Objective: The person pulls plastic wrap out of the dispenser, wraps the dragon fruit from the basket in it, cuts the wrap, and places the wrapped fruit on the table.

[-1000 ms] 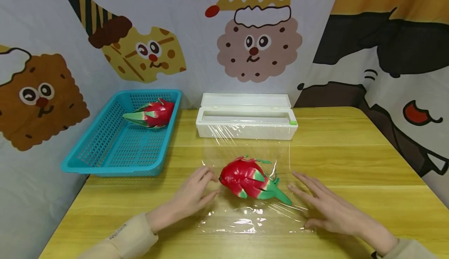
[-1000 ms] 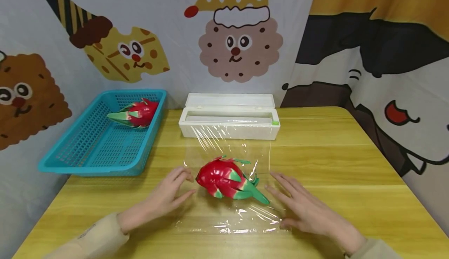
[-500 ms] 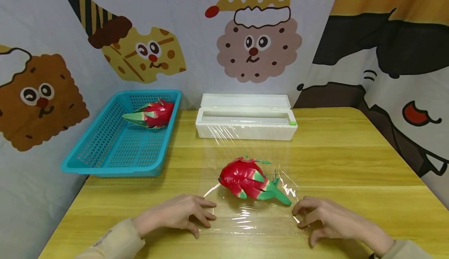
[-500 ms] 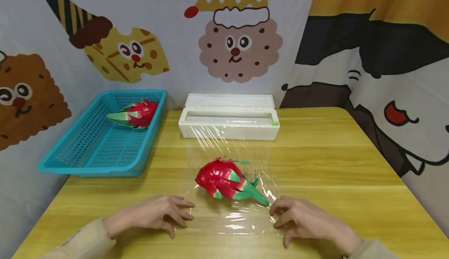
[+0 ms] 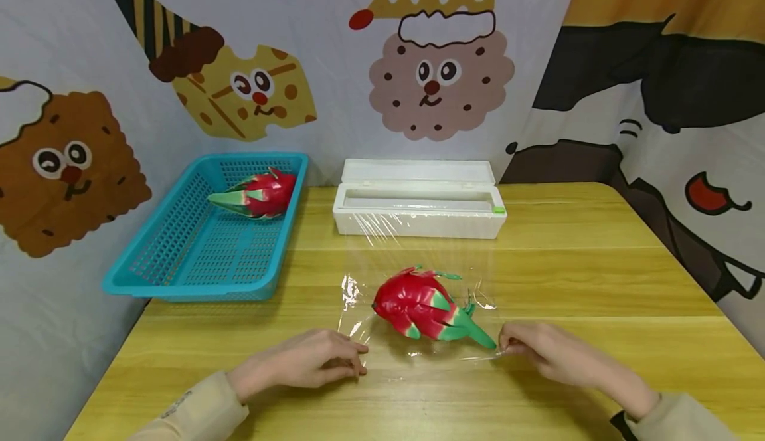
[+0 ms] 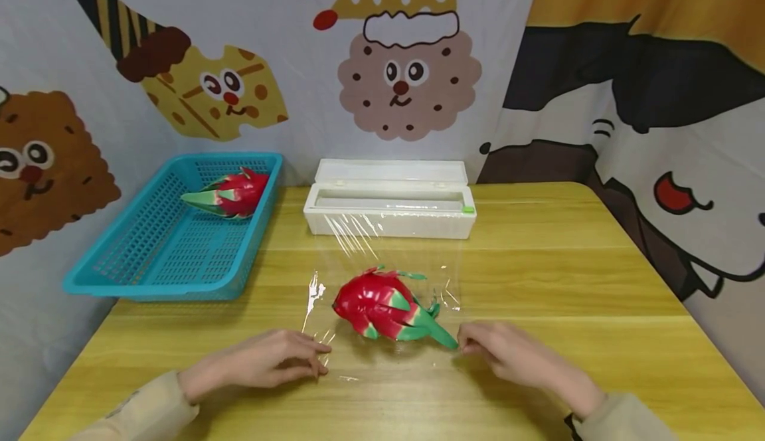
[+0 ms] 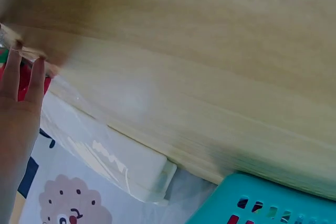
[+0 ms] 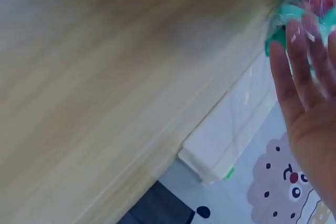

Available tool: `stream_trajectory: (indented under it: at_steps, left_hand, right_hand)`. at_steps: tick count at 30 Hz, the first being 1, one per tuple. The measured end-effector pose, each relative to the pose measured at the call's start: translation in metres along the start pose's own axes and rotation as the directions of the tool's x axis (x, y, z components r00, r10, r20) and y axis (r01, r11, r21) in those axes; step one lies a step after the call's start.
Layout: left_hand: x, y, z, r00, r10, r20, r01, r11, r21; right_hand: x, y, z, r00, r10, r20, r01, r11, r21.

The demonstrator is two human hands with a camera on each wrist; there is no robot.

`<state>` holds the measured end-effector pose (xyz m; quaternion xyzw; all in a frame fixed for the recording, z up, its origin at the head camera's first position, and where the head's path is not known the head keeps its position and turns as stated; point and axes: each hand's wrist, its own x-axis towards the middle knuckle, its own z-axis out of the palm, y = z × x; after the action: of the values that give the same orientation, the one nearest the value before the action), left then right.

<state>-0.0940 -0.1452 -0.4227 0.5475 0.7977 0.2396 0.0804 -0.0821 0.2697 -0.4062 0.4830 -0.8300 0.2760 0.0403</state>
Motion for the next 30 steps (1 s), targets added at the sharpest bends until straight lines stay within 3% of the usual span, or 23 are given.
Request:
stream_trajectory:
  at_steps: [3,8,11,14,17,21,25,27,30]
  left_hand:
    - [0.0,0.002,-0.001,1.0,-0.02,0.0,0.02,0.999,-0.048]
    - [0.001,0.004,-0.004,0.999,-0.034,-0.019,0.032,0.996,-0.081]
    - [0.003,0.003,-0.006,0.995,-0.013,-0.103,0.004,0.996,-0.087]
    - [0.006,0.0,-0.009,0.972,0.016,-0.235,-0.033,0.997,-0.068]
    - [0.012,-0.001,-0.012,0.927,0.028,-0.373,-0.046,0.998,-0.041]
    - [0.025,0.002,-0.014,0.85,-0.052,-0.525,0.033,0.998,-0.045]
    - [0.04,0.005,-0.013,0.766,-0.153,-0.624,0.117,0.988,-0.099]
    - [0.047,0.005,-0.012,0.727,-0.164,-0.667,0.14,0.986,-0.09]
    - [0.054,0.005,-0.011,0.683,-0.15,-0.715,0.183,0.983,-0.031]
  right_hand:
    - [0.009,-0.001,-0.003,0.989,0.144,-0.042,-0.142,0.989,0.035]
    - [0.022,-0.002,0.004,0.929,0.36,-0.084,-0.353,0.932,0.089]
    - [0.027,-0.001,0.009,0.891,0.438,-0.118,-0.43,0.899,0.082]
    - [0.031,-0.001,0.013,0.871,0.461,-0.171,-0.467,0.884,0.008]
    - [0.035,-0.002,0.015,0.869,0.441,-0.225,-0.469,0.879,-0.086]
    - [0.039,-0.003,0.018,0.871,0.423,-0.251,-0.459,0.883,-0.103]
    - [0.041,-0.004,0.021,0.872,0.417,-0.257,-0.449,0.89,-0.079]
    - [0.042,-0.005,0.022,0.872,0.408,-0.269,-0.442,0.893,-0.078]
    - [0.043,-0.007,0.023,0.872,0.4,-0.284,-0.434,0.898,-0.067]
